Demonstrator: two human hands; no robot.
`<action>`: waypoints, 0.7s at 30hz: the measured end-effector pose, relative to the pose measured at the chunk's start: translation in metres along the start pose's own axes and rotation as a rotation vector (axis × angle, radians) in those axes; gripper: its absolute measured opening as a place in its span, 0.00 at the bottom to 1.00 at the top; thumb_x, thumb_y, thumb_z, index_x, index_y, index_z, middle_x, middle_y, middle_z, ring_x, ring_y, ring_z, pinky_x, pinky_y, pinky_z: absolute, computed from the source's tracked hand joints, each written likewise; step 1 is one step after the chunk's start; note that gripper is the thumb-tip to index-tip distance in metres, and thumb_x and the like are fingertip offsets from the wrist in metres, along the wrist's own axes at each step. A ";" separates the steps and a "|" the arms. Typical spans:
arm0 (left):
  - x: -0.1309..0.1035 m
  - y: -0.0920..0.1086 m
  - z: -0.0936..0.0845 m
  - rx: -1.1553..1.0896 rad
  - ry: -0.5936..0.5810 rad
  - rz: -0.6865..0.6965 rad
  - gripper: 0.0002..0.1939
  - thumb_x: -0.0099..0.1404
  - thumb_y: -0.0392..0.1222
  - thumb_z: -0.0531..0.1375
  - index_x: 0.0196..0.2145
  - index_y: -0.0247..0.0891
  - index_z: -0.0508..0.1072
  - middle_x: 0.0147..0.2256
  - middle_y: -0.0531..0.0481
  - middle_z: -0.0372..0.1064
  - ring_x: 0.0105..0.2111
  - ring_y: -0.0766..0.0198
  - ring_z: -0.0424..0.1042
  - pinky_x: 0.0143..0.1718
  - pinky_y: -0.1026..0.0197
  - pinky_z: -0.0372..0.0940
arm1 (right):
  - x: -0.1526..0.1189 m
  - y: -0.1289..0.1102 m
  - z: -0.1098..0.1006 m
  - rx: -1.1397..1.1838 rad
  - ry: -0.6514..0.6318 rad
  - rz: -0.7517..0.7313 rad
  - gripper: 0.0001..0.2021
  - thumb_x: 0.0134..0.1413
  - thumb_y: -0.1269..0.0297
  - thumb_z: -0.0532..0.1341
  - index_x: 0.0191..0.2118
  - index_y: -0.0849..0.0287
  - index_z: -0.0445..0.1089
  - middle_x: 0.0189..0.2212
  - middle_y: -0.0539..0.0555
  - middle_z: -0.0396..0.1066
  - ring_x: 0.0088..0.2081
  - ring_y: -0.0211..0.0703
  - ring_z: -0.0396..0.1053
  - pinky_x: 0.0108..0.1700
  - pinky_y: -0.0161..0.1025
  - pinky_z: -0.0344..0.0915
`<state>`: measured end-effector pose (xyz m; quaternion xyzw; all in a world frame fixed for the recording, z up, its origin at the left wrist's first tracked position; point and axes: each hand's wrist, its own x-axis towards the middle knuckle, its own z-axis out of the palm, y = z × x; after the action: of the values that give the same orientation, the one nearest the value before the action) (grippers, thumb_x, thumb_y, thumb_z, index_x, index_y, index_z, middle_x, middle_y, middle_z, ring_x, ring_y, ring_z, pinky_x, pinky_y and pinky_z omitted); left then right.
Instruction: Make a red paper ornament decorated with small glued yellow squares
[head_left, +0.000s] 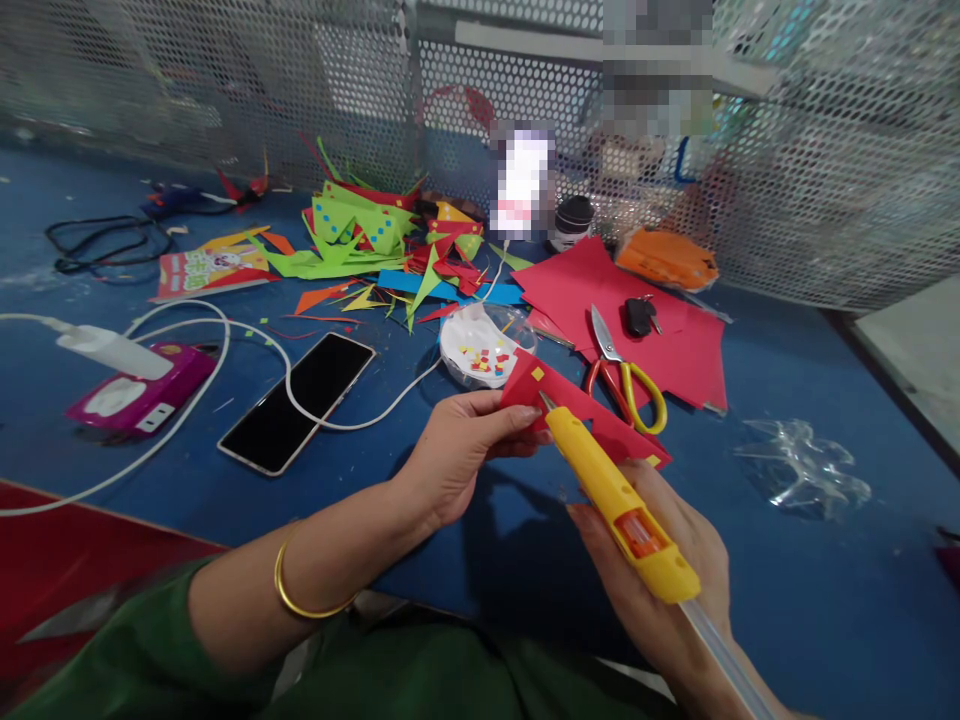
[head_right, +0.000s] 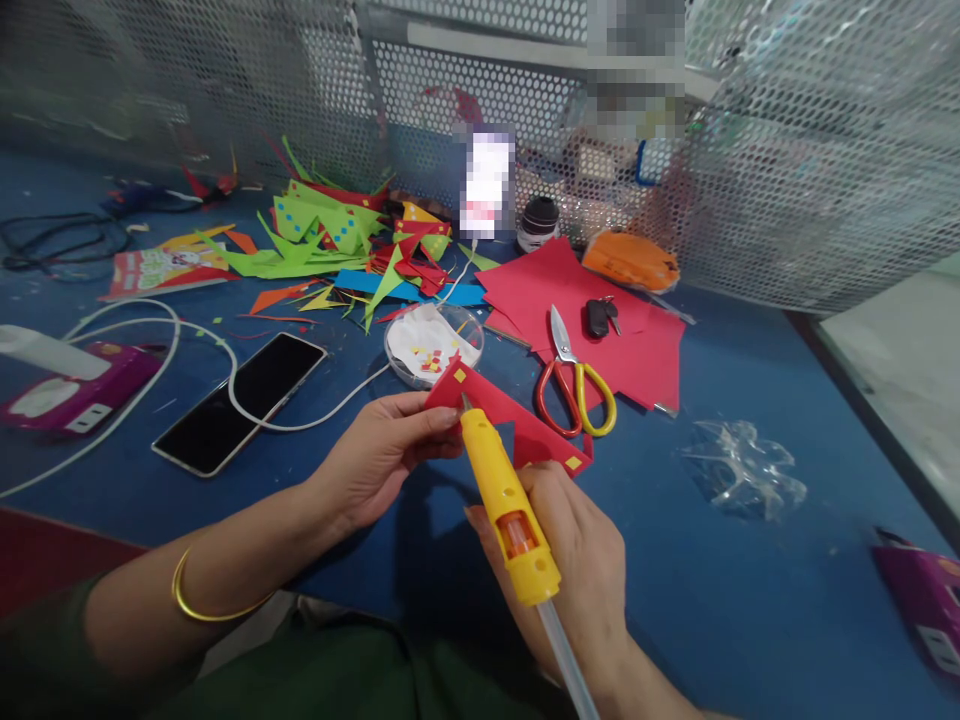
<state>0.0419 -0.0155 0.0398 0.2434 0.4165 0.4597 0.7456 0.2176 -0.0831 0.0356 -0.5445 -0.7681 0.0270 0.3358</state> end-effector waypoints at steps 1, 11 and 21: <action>0.000 0.000 0.000 0.000 0.001 0.000 0.03 0.54 0.35 0.70 0.29 0.34 0.83 0.28 0.49 0.80 0.26 0.69 0.76 0.31 0.68 0.70 | 0.000 0.000 0.000 -0.004 0.000 0.003 0.12 0.66 0.53 0.57 0.37 0.55 0.66 0.27 0.49 0.72 0.24 0.38 0.70 0.25 0.34 0.63; -0.001 0.000 0.001 0.014 0.018 -0.004 0.04 0.53 0.35 0.71 0.29 0.33 0.83 0.28 0.48 0.79 0.28 0.67 0.76 0.32 0.66 0.70 | -0.002 0.002 0.002 0.000 0.002 0.021 0.12 0.66 0.52 0.57 0.36 0.55 0.66 0.27 0.50 0.72 0.25 0.39 0.71 0.26 0.35 0.64; -0.002 -0.001 0.000 0.026 0.009 -0.002 0.05 0.54 0.35 0.71 0.31 0.33 0.83 0.30 0.47 0.80 0.29 0.67 0.77 0.33 0.67 0.71 | 0.004 -0.001 -0.001 -0.047 0.004 -0.008 0.15 0.67 0.51 0.56 0.34 0.56 0.65 0.24 0.49 0.71 0.23 0.38 0.71 0.25 0.34 0.64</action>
<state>0.0419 -0.0175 0.0397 0.2507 0.4262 0.4543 0.7410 0.2167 -0.0810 0.0389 -0.5491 -0.7702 0.0065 0.3245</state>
